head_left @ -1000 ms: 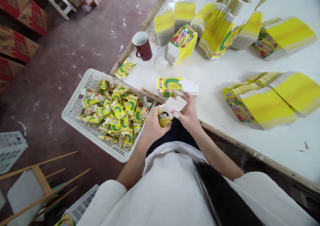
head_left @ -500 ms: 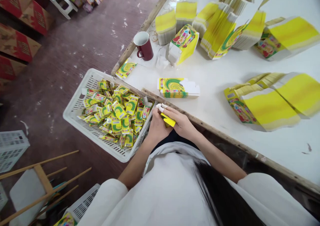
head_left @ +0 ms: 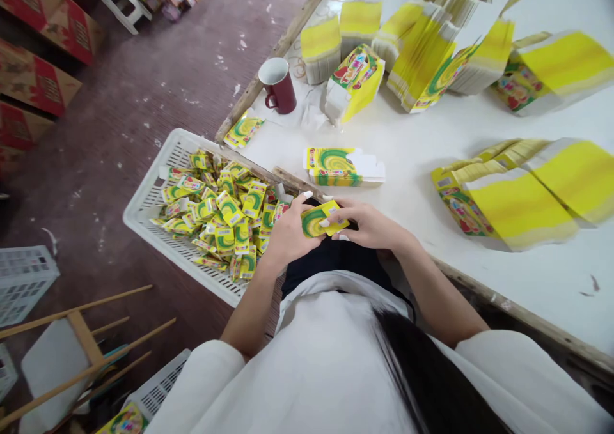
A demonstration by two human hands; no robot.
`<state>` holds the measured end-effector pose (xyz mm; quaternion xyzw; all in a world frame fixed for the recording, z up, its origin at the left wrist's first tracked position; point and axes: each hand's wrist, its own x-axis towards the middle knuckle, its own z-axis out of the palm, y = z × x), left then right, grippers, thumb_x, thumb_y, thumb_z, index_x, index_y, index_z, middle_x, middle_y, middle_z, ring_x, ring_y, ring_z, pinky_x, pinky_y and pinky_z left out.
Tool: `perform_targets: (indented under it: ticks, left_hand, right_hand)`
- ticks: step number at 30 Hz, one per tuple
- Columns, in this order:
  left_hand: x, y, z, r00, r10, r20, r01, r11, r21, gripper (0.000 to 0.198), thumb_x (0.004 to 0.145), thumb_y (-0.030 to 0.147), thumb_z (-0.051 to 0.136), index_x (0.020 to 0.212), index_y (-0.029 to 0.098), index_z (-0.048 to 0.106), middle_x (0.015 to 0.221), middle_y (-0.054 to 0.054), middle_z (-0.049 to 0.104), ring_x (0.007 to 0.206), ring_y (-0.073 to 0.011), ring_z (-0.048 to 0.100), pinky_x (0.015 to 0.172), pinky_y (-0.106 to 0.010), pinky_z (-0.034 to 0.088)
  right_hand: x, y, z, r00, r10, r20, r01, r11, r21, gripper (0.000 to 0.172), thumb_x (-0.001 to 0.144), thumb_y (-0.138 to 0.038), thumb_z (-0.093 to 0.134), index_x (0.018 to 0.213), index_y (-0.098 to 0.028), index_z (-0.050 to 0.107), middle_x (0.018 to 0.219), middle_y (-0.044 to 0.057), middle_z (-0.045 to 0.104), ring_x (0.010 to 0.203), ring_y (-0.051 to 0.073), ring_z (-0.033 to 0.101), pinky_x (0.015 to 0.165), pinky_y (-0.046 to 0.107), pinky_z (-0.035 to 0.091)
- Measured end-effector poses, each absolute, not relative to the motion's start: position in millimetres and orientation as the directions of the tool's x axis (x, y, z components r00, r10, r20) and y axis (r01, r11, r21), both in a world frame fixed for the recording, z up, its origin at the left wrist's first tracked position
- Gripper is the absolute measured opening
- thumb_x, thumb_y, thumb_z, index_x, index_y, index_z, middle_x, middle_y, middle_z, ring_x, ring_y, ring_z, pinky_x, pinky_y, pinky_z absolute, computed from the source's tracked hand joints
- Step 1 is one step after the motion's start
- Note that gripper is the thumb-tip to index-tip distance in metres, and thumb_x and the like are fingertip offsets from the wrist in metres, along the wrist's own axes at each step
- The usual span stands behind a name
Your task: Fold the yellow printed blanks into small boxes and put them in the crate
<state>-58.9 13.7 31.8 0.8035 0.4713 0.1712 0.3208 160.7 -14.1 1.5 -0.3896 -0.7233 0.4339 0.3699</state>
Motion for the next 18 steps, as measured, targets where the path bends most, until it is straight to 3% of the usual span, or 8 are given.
perform_targets:
  ticks: [5, 8, 11, 13, 15, 18]
  left_hand:
    - [-50.7, 8.1, 26.7, 0.413, 0.907, 0.075, 0.674, -0.361, 0.645, 0.082, 0.067, 0.025, 0.082, 0.138, 0.023, 0.04, 0.117, -0.008, 0.073, 0.109, -0.029, 0.071, 0.095, -0.041, 0.056]
    - [-53.3, -0.7, 14.2, 0.332, 0.941, 0.065, 0.58, -0.258, 0.773, 0.084, 0.065, 0.028, 0.085, 0.137, 0.022, 0.042, 0.116, -0.009, 0.072, 0.109, -0.028, 0.07, 0.095, -0.04, 0.056]
    - [-65.1, 0.0, 3.6, 0.111, 0.991, 0.07, 0.324, -0.103, 0.94, 0.082, 0.066, 0.038, 0.088, 0.134, 0.023, 0.044, 0.118, -0.009, 0.069, 0.109, -0.0237, 0.07, 0.095, -0.036, 0.056]
    - [-76.3, 8.4, -0.7, -0.162, 0.986, 0.029, 0.101, -0.012, 0.995, 0.078, 0.067, 0.046, 0.088, 0.129, 0.024, 0.047, 0.123, -0.009, 0.067, 0.111, -0.0217, 0.069, 0.097, -0.034, 0.055]
    - [-86.4, 18.4, -3.0, -0.408, 0.904, -0.127, -0.139, 0.076, 0.987, 0.069, 0.072, 0.062, 0.079, 0.122, 0.025, 0.052, 0.129, -0.011, 0.065, 0.119, -0.0218, 0.066, 0.099, -0.032, 0.055]
    - [-89.2, 23.0, -4.6, -0.412, 0.778, -0.475, -0.416, 0.303, 0.857, 0.066, 0.081, 0.083, 0.051, 0.114, 0.025, 0.059, 0.136, -0.014, 0.062, 0.134, -0.0247, 0.059, 0.103, -0.036, 0.054]
  right_hand:
    - [140.2, -16.2, -0.3, -0.227, 0.95, 0.217, 0.186, 0.261, -0.947, 0.036, 0.089, -0.047, 0.068, 0.113, -0.021, 0.058, 0.126, 0.015, 0.057, 0.12, 0.031, 0.057, 0.103, 0.05, 0.049]
    - [129.4, -20.0, -7.1, -0.192, 0.964, 0.183, 0.034, 0.193, -0.981, 0.06, 0.088, -0.055, 0.069, 0.134, -0.025, 0.045, 0.135, 0.015, 0.054, 0.123, 0.03, 0.057, 0.105, 0.048, 0.049]
    - [140.2, -9.8, -10.8, -0.116, 0.98, 0.161, -0.012, 0.161, -0.987, 0.075, 0.084, -0.06, 0.071, 0.143, -0.03, 0.035, 0.142, 0.013, 0.052, 0.124, 0.028, 0.059, 0.102, 0.044, 0.051]
    - [155.9, 6.3, -12.0, 0.041, 0.985, 0.167, 0.16, 0.159, -0.974, 0.065, 0.088, -0.059, 0.065, 0.14, -0.029, 0.04, 0.139, 0.013, 0.055, 0.121, 0.029, 0.06, 0.099, 0.045, 0.052]
    - [170.7, 25.2, -13.5, 0.191, 0.96, 0.206, 0.444, 0.103, -0.89, 0.054, 0.092, -0.054, 0.061, 0.135, -0.024, 0.047, 0.134, 0.016, 0.057, 0.122, 0.032, 0.057, 0.099, 0.049, 0.05]
    - [180.2, 46.3, -17.7, 0.234, 0.952, 0.194, 0.755, -0.052, -0.654, 0.04, 0.091, -0.041, 0.062, 0.122, -0.016, 0.059, 0.125, 0.021, 0.059, 0.117, 0.038, 0.052, 0.098, 0.055, 0.046]
